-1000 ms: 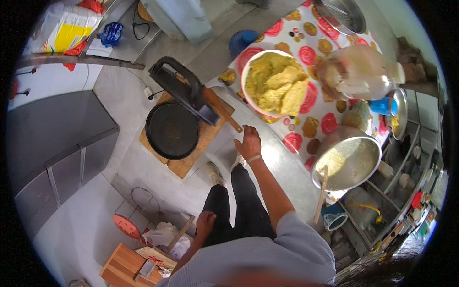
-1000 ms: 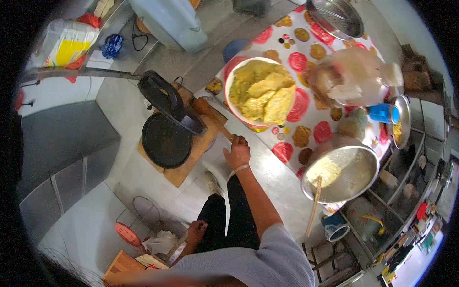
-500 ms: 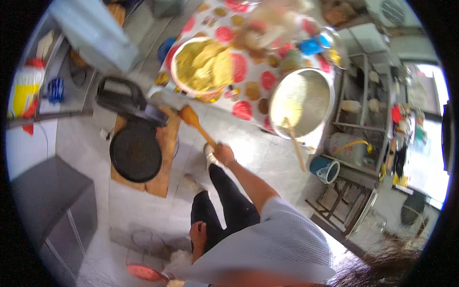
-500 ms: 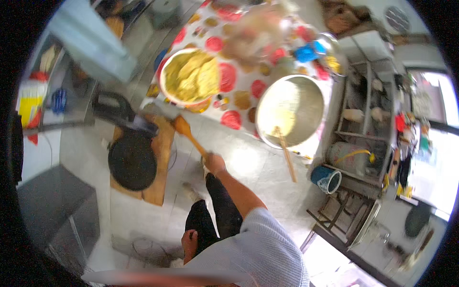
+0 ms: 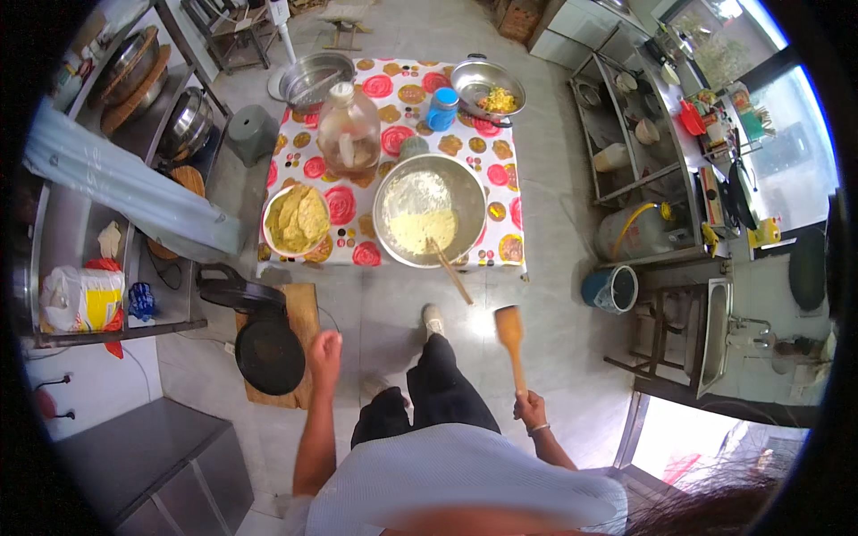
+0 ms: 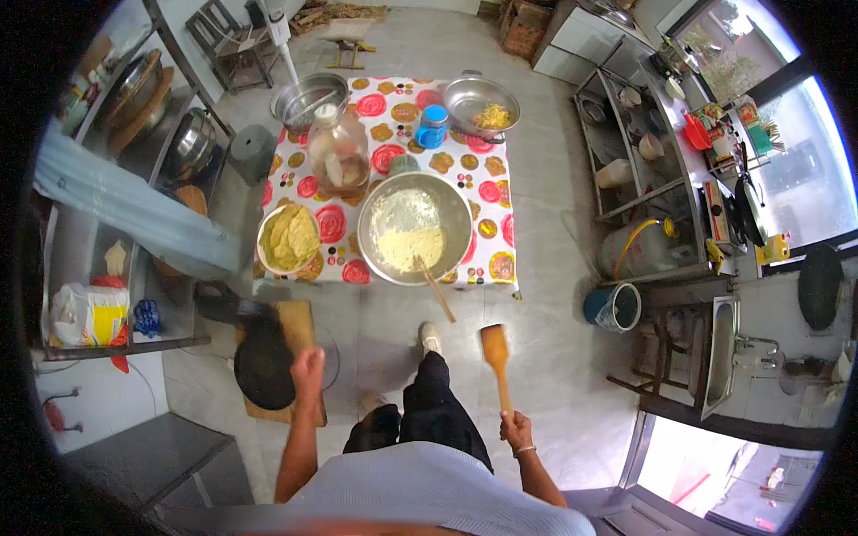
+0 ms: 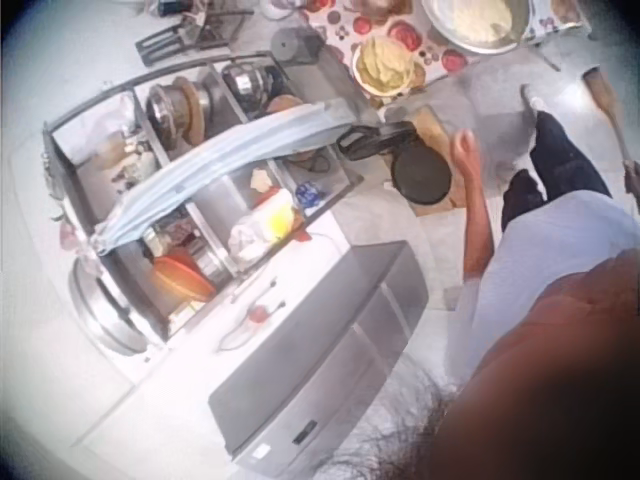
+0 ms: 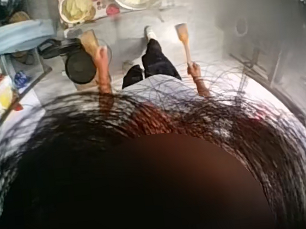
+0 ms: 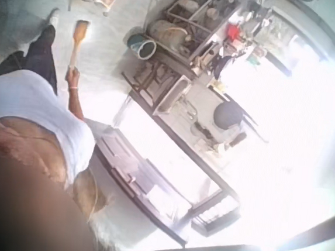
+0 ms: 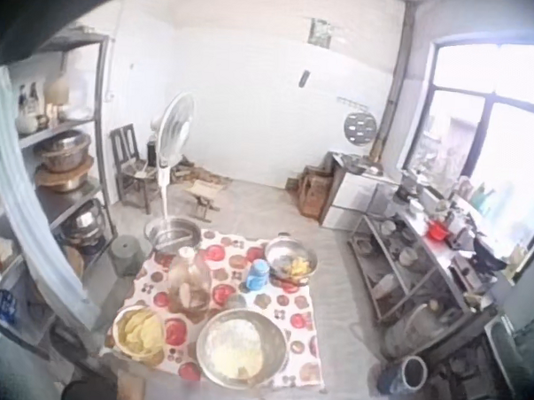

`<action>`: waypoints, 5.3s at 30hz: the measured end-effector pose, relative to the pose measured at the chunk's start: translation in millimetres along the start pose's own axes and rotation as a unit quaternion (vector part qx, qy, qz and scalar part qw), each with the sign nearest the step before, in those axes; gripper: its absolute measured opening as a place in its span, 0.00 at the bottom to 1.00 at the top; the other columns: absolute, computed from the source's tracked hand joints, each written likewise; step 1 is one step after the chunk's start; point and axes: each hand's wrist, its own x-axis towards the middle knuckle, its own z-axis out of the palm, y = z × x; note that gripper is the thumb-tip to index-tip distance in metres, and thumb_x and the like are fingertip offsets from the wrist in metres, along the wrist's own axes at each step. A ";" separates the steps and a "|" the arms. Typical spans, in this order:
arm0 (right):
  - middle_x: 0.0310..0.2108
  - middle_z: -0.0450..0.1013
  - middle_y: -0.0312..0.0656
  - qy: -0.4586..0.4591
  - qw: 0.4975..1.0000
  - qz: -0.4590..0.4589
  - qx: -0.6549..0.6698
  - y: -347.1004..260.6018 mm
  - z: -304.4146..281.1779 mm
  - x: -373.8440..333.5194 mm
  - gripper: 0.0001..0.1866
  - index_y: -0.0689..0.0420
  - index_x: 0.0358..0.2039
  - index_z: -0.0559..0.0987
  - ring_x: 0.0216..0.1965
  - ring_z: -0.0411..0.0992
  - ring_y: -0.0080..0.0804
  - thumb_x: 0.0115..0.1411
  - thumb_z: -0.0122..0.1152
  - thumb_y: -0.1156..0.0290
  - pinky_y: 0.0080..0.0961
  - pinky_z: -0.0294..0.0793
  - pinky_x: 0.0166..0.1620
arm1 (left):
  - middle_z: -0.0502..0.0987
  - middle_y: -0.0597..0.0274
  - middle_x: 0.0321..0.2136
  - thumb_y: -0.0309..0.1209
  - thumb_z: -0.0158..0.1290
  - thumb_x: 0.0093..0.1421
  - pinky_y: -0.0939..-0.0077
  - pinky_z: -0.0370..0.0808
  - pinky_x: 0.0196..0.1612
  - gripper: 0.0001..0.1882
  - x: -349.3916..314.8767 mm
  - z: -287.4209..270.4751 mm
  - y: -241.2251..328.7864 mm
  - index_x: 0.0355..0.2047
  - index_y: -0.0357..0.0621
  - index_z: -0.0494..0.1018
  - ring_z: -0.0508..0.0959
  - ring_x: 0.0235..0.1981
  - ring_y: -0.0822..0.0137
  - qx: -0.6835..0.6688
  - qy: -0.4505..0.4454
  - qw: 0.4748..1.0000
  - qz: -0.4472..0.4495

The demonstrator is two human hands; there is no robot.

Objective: The person cooks a pancake in an electric griddle. They remove a finished pancake, pour oil into the griddle, and then scoop batter from a metal bowl to spread it evenly across the cooking surface using a wooden spatula.

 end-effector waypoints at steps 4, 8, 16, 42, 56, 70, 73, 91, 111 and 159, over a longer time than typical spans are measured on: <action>0.28 0.72 0.41 -0.060 0.955 0.000 0.291 -93.4 17.1 20.4 0.12 0.59 0.44 0.70 0.25 0.71 0.30 0.59 0.56 0.74 0.28 0.72 0.30 | 0.75 0.56 0.28 0.28 0.58 0.54 0.72 0.72 0.35 0.11 150.9 50.5 84.0 0.35 0.37 0.73 0.75 0.30 0.61 0.065 0.020 0.977 0.200; 0.41 0.74 0.49 -0.196 0.925 0.000 0.324 -121.0 45.9 107.1 0.10 0.56 0.34 0.71 0.31 0.72 0.32 0.52 0.53 0.84 0.30 0.73 0.34 | 0.77 0.51 0.37 0.39 0.62 0.50 0.60 0.73 0.42 0.24 278.3 130.4 163.8 0.44 0.39 0.71 0.77 0.39 0.51 0.254 -0.022 0.905 0.342; 0.34 0.76 0.47 -0.196 0.919 0.042 0.338 -129.8 118.4 203.4 0.05 0.55 0.25 0.71 0.16 0.61 0.19 0.58 0.53 0.74 0.16 0.61 0.18 | 0.75 0.53 0.30 0.39 0.65 0.45 0.60 0.71 0.35 0.19 336.7 227.8 207.2 0.32 0.43 0.72 0.76 0.33 0.53 0.378 -0.188 0.870 0.255; 0.24 0.76 0.40 -0.307 0.904 -0.270 -0.128 -41.4 289.3 -36.4 0.11 0.63 0.34 0.79 0.24 0.72 0.20 0.50 0.68 0.75 0.20 0.72 0.29 | 0.52 0.74 0.17 0.26 0.61 0.51 0.78 0.53 0.22 0.25 -89.8 -136.9 -13.1 0.15 0.45 0.52 0.53 0.21 0.79 0.022 0.352 0.934 -0.051; 0.23 0.74 0.50 -0.329 0.840 -0.355 -0.245 81.2 459.2 -188.0 0.08 0.60 0.28 0.77 0.26 0.75 0.48 0.51 0.64 0.69 0.37 0.73 0.29 | 0.63 0.70 0.23 0.26 0.59 0.55 0.79 0.61 0.26 0.14 -255.4 -298.4 -180.0 0.24 0.45 0.61 0.63 0.24 0.77 -0.285 0.431 0.835 -0.190; 0.27 0.69 0.32 -0.354 0.916 -0.187 -0.031 145.4 472.8 -102.5 0.08 0.60 0.39 0.75 0.23 0.64 0.16 0.58 0.54 0.81 0.16 0.66 0.27 | 0.67 0.72 0.19 0.23 0.58 0.54 0.85 0.60 0.20 0.16 -210.1 -312.0 -197.7 0.19 0.48 0.61 0.62 0.17 0.82 -0.297 0.481 0.800 -0.202; 0.32 0.69 0.34 -0.359 0.921 -0.152 -0.026 139.9 495.6 -98.5 0.10 0.61 0.39 0.74 0.29 0.66 0.19 0.54 0.60 0.80 0.18 0.68 0.32 | 0.73 0.68 0.23 0.23 0.58 0.54 0.84 0.66 0.26 0.10 -207.3 -302.6 -221.8 0.23 0.45 0.67 0.69 0.22 0.79 -0.305 0.484 0.797 -0.195; 0.23 0.66 0.33 -0.302 0.911 -0.003 0.282 90.1 569.4 -21.8 0.22 0.61 0.52 0.68 0.14 0.58 0.16 0.55 0.54 0.80 0.14 0.56 0.15 | 0.74 0.66 0.29 0.21 0.54 0.54 0.78 0.70 0.37 0.05 -163.7 -286.4 -207.7 0.32 0.40 0.71 0.72 0.30 0.75 -0.293 0.509 0.775 -0.231; 0.21 0.75 0.41 -0.224 0.950 0.014 0.215 133.5 610.2 -65.1 0.07 0.57 0.38 0.72 0.19 0.72 0.24 0.63 0.53 0.68 0.17 0.64 0.17 | 0.55 0.62 0.16 0.16 0.51 0.44 0.72 0.55 0.22 0.16 -65.3 -287.8 -245.3 0.15 0.42 0.53 0.56 0.18 0.68 0.293 0.434 0.850 0.057; 0.31 0.77 0.44 -0.209 0.893 -0.058 0.394 103.0 683.9 -30.6 0.07 0.63 0.39 0.73 0.30 0.75 0.23 0.64 0.51 0.73 0.17 0.75 0.35 | 0.57 0.60 0.17 0.14 0.45 0.44 0.68 0.54 0.24 0.13 -23.3 -265.1 -246.1 0.15 0.42 0.53 0.57 0.20 0.62 0.443 0.443 0.742 0.239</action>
